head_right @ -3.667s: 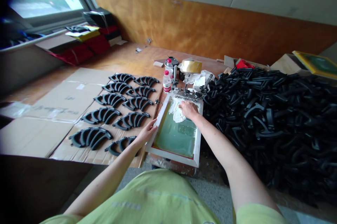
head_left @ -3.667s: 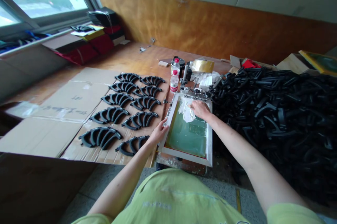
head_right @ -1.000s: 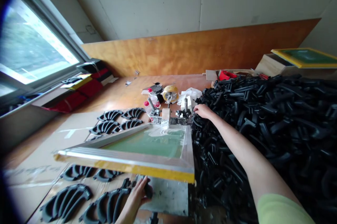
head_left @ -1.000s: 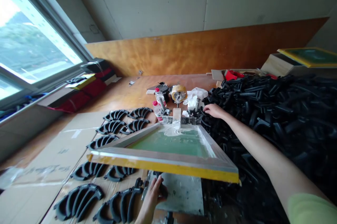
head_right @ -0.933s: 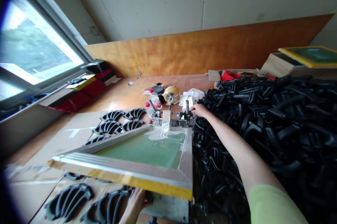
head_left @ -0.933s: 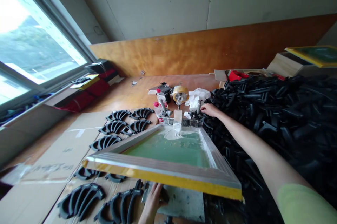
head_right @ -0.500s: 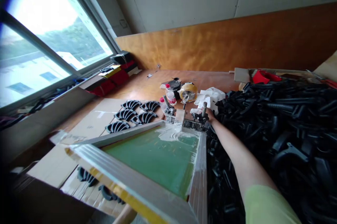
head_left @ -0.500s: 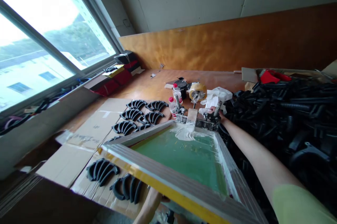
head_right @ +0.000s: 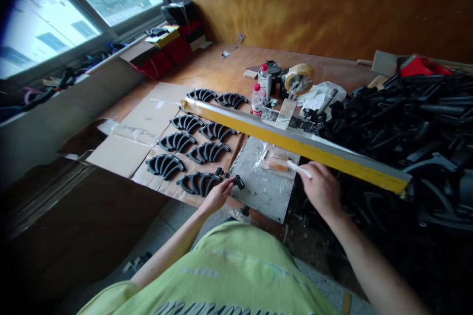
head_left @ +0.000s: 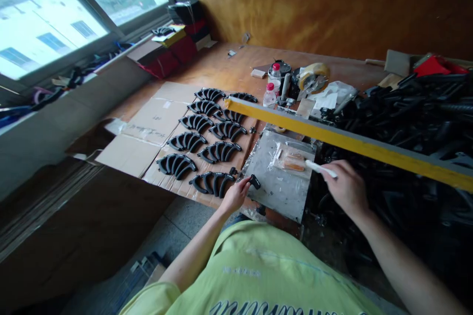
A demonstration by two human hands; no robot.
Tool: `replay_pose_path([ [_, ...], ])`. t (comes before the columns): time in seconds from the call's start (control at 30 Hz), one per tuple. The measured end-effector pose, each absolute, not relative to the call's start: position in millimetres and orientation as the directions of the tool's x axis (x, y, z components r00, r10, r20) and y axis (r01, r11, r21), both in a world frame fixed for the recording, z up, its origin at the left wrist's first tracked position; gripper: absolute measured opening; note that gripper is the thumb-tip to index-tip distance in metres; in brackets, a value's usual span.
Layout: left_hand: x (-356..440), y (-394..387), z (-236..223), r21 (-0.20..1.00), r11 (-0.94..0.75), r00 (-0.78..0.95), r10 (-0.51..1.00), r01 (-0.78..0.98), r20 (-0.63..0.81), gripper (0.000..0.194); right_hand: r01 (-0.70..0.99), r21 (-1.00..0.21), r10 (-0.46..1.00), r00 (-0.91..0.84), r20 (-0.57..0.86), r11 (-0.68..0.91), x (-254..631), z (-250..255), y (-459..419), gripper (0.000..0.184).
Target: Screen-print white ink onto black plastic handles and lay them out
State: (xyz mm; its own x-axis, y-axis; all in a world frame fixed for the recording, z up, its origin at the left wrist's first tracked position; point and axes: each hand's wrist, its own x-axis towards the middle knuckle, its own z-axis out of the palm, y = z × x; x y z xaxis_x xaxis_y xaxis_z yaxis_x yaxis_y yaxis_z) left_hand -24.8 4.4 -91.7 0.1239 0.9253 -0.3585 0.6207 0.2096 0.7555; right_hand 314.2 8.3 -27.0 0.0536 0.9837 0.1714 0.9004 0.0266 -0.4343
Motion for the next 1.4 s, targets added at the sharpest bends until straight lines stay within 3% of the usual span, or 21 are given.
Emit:
replay_pose_path([
  [0.1, -26.1, -1.1, -95.2, 0.729, 0.182, 0.131, 0.927, 0.660, -0.350, 0.045, 0.868, -0.451, 0.979, -0.182, 0.095, 0.205, 233.6, -55.3, -9.2, 0.023],
  [0.27, -25.8, -2.0, -103.8, 0.685, 0.108, 0.152, 0.939, 0.721, -0.308, 0.045, 0.833, -0.490, 0.962, -0.272, 0.041, 0.256, 157.6, -89.5, 6.9, 0.019],
  [0.47, -25.7, -0.6, -101.1, 0.653, 0.101, 0.161, 0.930, 0.751, -0.329, 0.044, 0.755, -0.651, 0.958, -0.238, -0.162, 0.078, 137.5, -104.5, 41.8, 0.007],
  [0.67, -24.8, -0.2, -98.3, 0.662, 0.146, 0.134, 0.926, 0.735, -0.354, 0.043, 0.661, -0.742, 0.897, -0.251, -0.363, -0.115, 148.3, -115.2, 51.5, 0.013],
  [0.87, -25.7, 0.5, -102.2, 0.690, 0.166, 0.132, 0.925, 0.705, -0.357, 0.042, 0.667, -0.734, 0.854, -0.304, -0.422, -0.125, 154.5, -113.5, 51.5, 0.012],
  [1.07, -24.6, 1.3, -100.1, 0.616, 0.118, 0.149, 0.919, 0.779, -0.365, 0.044, 0.675, -0.729, 0.850, -0.313, -0.424, -0.115, 153.2, -112.4, 57.3, 0.013],
  [1.27, -25.0, 0.9, -101.0, 0.604, 0.102, 0.155, 0.921, 0.791, -0.358, 0.044, 0.784, -0.621, 0.785, -0.373, -0.495, -0.019, 167.7, -101.4, 57.8, 0.009],
  [1.4, -26.1, 1.6, -101.1, 0.609, 0.102, 0.165, 0.916, 0.787, -0.367, 0.045, 0.721, -0.692, 0.858, -0.328, -0.396, -0.044, 164.0, -94.2, 68.0, 0.013],
])
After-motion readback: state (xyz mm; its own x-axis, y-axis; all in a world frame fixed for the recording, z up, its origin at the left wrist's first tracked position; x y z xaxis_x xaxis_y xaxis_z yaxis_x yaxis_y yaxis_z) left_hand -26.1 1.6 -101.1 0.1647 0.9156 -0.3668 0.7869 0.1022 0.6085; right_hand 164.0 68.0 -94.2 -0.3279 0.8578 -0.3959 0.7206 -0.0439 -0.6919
